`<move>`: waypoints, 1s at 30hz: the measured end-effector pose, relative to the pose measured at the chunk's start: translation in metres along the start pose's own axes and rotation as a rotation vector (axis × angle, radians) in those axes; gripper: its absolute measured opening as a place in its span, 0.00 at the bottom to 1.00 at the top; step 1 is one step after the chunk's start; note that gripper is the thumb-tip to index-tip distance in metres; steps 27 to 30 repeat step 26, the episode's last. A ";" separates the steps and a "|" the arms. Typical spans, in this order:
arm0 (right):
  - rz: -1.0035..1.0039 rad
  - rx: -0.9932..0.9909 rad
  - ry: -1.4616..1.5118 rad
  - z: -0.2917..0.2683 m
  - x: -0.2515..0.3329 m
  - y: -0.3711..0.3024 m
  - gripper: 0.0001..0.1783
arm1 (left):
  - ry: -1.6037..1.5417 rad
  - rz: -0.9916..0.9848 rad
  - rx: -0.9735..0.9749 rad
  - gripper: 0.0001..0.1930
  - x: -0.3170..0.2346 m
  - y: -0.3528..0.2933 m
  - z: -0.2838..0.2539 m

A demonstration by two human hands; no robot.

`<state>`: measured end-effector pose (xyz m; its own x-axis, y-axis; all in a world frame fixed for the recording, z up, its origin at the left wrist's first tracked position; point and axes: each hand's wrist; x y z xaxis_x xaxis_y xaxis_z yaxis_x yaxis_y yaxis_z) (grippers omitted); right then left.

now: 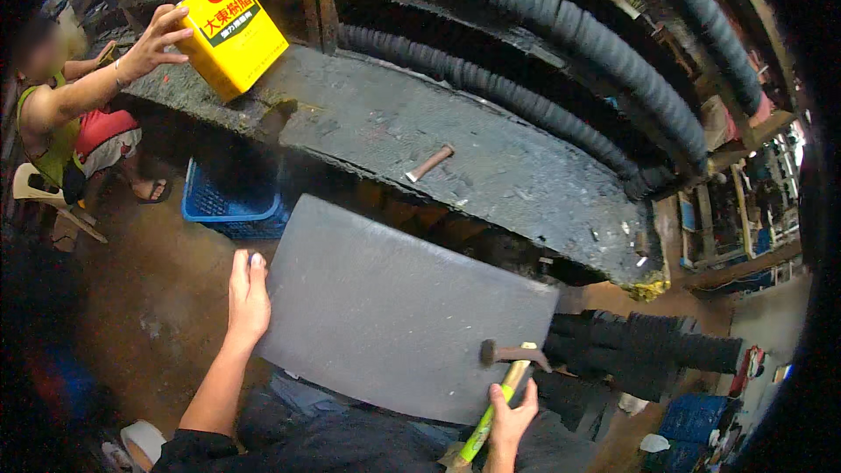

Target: The person uses a hammer and a small metal punch to drive fasteners through gray rubber soles onto a workbench. They repeatedly position the punch, strike it, and then stack the finished soles on a nearby shelf.

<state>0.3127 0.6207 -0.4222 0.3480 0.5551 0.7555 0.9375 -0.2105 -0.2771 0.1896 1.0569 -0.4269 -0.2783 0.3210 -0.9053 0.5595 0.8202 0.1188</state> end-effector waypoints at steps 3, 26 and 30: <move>-0.015 0.032 0.059 0.005 0.053 0.022 0.44 | -0.059 0.111 -0.022 0.13 -0.040 0.048 0.009; -0.659 -0.212 -0.326 0.179 0.257 0.226 0.31 | 0.738 0.958 0.220 0.13 -0.074 0.304 0.207; -0.659 -0.212 -0.326 0.179 0.257 0.226 0.31 | 0.738 0.958 0.220 0.13 -0.074 0.304 0.207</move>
Point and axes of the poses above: each hand's wrist, its own y-axis towards the middle knuckle, its own z-axis out of the palm, x = y × z, and after that the axes turned 10 degrees about z, right-handed
